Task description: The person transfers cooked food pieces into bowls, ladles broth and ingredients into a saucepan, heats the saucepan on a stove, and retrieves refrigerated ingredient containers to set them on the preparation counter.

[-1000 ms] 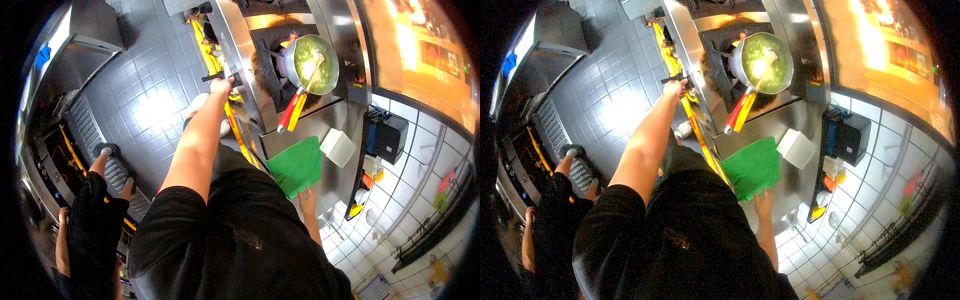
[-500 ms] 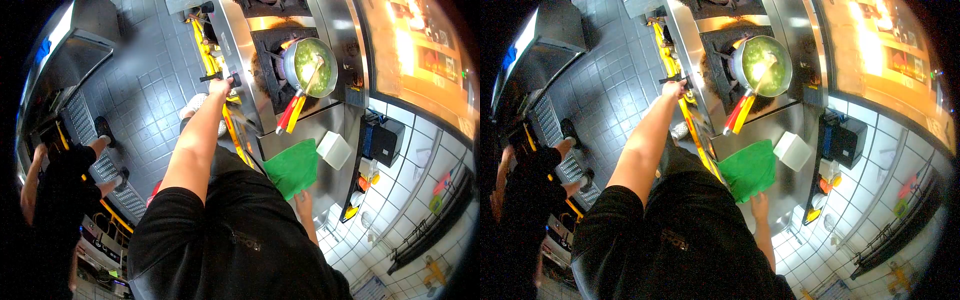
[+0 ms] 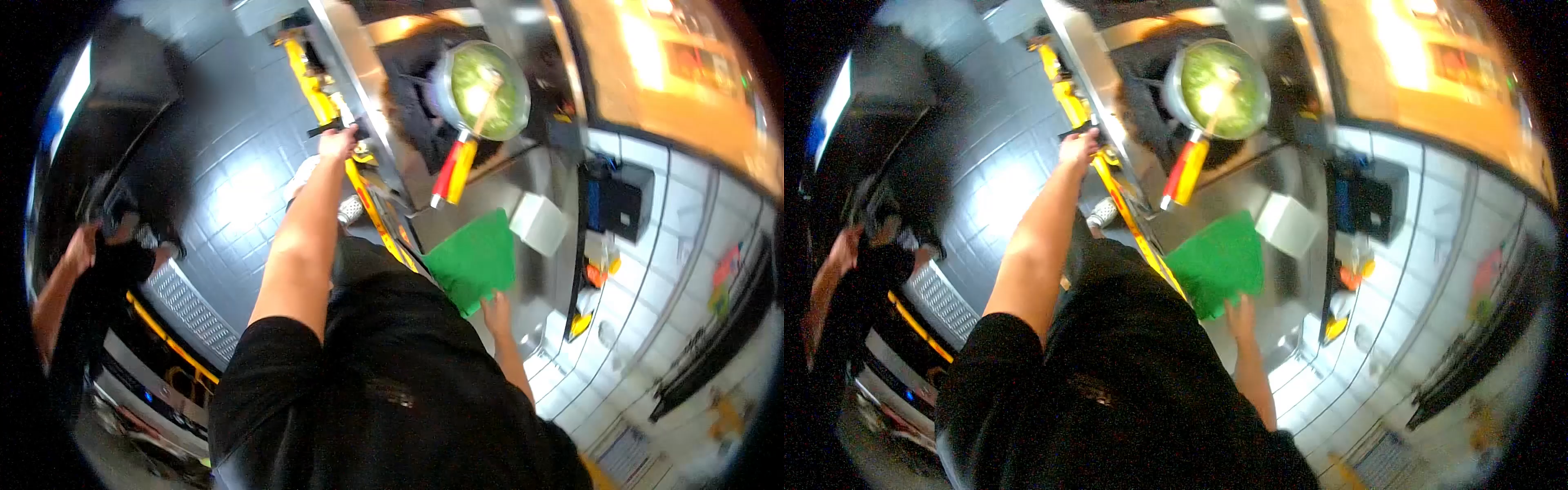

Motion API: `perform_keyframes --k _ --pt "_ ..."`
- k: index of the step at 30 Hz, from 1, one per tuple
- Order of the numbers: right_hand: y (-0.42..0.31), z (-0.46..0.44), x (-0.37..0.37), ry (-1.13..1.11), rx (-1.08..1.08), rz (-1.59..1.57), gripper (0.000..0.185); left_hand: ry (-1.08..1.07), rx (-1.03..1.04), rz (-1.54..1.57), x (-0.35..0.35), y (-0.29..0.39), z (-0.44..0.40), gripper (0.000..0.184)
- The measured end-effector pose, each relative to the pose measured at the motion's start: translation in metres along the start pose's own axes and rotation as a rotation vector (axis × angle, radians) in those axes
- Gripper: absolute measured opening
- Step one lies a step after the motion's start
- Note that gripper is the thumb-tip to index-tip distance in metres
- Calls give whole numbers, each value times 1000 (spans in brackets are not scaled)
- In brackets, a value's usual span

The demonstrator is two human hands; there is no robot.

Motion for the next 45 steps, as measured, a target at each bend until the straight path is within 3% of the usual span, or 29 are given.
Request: perform_keyframes --k 1,3,4,5,6,9,10,11,12,13,15,16,17,18,21,24,27,34,37,38,39,41,44,45 --pt "-5 -4 -3 45 -1 -17 52 33 29 106 -1 2 12 33" --pt "-1 -19 -9 133 94 -157 56 45 25 7 -14 -10 13 38" --pt "5 -26 -10 171 181 -283 58 -9 -8 38 -22 -24 8 52" --pt "-4 -32 -21 227 249 -366 58 55 -2 -202 -42 -38 0 59" --pt "-10 -37 -33 279 307 -454 59 -103 24 -230 -64 -70 -23 51" --pt "5 -64 -23 323 530 -743 62 -102 -2 -771 -127 -91 -1 36" --pt "5 -75 -17 309 537 -753 63 -123 203 -1040 -182 -139 -62 35" --pt "12 -85 -7 289 538 -765 64 -94 33 -989 -196 -132 -25 37" --pt "11 -93 3 267 533 -772 65 -167 57 -981 -217 -136 -13 33" --pt "-2 -98 6 203 478 -661 66 -113 -8 -1016 -224 -126 17 31" --pt "-33 -103 -6 81 358 -429 67 -1 59 -1186 -252 -118 38 29" --pt "-43 -103 -13 113 331 -488 65 5 88 -1238 -260 -109 53 30" --pt "-51 -101 -18 144 306 -547 64 67 102 -1416 -268 -98 61 60" --pt "-59 -100 -23 176 284 -604 62 89 57 -1398 -274 -93 67 59" --pt "-52 -96 -54 546 362 -396 56 106 120 -1308 -272 -76 83 59" --pt "-56 -84 -116 873 252 29 52 84 73 -1158 -233 -48 133 58" --pt "-33 -118 -104 647 138 -10 50 39 249 -1243 -221 -42 136 54" --pt "-41 -143 -117 772 16 -287 49 7 311 -1403 -210 -54 183 51" --pt "-52 -105 -88 641 85 -165 50 -25 385 -1492 -198 -54 222 52" --pt "-58 -86 -74 509 151 -184 51 -8 288 -1447 -203 -60 227 52" --pt "-62 -69 -60 375 212 -201 52 -6 317 -1488 -215 -68 223 53" --pt "-58 -61 -14 400 43 -287 43 -4 377 -1576 -243 -82 212 55" --pt "-72 -53 17 269 -107 -537 29 -36 259 -1709 -252 -86 216 60" --pt "-75 -51 10 369 -147 -631 25 -30 270 -1765 -265 -92 207 61"
Point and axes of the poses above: each hand's wrist, its own z-axis away from the middle knuckle, its own x-axis out of the palm, y = z × x, the point moved 6 cm from there along -z, towards the middle knuckle, and after that the axes turned 2 degrees about -z, right-handed, at the moved point
